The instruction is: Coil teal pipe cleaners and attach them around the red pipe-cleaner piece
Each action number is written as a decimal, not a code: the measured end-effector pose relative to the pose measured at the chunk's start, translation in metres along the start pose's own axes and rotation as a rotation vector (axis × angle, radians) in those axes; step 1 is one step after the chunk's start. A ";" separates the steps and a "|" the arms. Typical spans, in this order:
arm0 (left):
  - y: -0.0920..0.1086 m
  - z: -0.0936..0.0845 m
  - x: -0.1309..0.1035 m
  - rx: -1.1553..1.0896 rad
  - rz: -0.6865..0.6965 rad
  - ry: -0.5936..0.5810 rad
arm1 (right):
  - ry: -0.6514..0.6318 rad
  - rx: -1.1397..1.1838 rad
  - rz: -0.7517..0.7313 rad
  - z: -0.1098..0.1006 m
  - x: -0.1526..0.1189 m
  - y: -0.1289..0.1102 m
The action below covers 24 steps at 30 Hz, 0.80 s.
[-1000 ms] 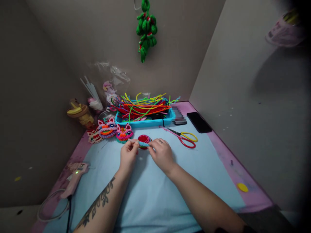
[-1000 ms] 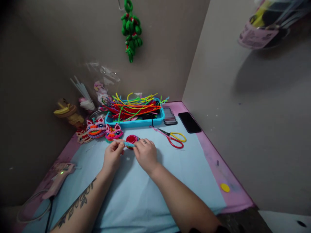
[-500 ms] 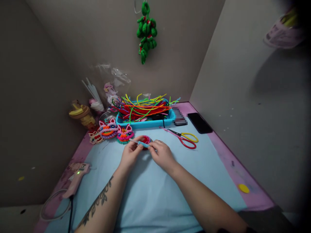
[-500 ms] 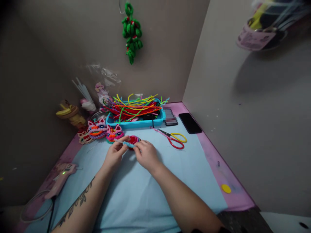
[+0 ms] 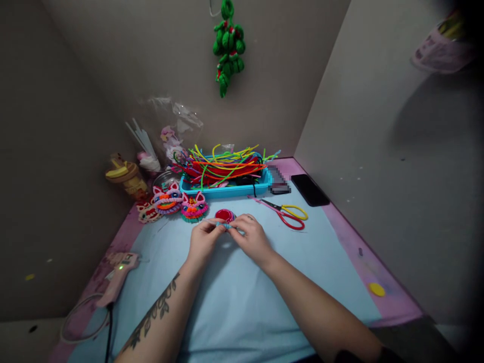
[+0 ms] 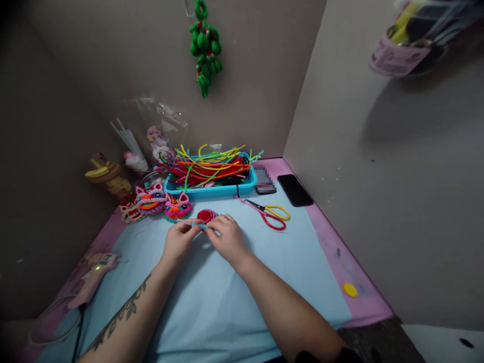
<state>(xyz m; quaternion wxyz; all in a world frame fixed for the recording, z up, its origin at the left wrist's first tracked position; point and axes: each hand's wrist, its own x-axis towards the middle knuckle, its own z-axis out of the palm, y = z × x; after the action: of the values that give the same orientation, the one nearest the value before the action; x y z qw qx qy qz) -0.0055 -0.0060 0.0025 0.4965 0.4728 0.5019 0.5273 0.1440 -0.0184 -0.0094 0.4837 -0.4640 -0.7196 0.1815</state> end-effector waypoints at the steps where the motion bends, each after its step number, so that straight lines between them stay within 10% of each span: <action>1: -0.003 0.001 0.000 -0.023 -0.004 0.022 | 0.020 -0.028 -0.012 0.000 0.000 -0.001; 7: -0.023 0.009 0.003 -0.199 -0.064 0.130 | 0.066 -0.248 -0.031 0.003 0.000 -0.005; 18: 0.002 -0.001 0.000 -0.094 -0.097 -0.176 | -0.120 0.004 0.074 0.002 0.002 0.004; 24: 0.003 -0.001 -0.002 -0.013 -0.022 -0.135 | -0.175 -0.008 0.069 -0.001 0.003 0.002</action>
<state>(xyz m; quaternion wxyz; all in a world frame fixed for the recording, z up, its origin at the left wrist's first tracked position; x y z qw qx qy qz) -0.0067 -0.0079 0.0058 0.5381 0.4987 0.4688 0.4919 0.1456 -0.0154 -0.0084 0.4106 -0.4728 -0.7434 0.2351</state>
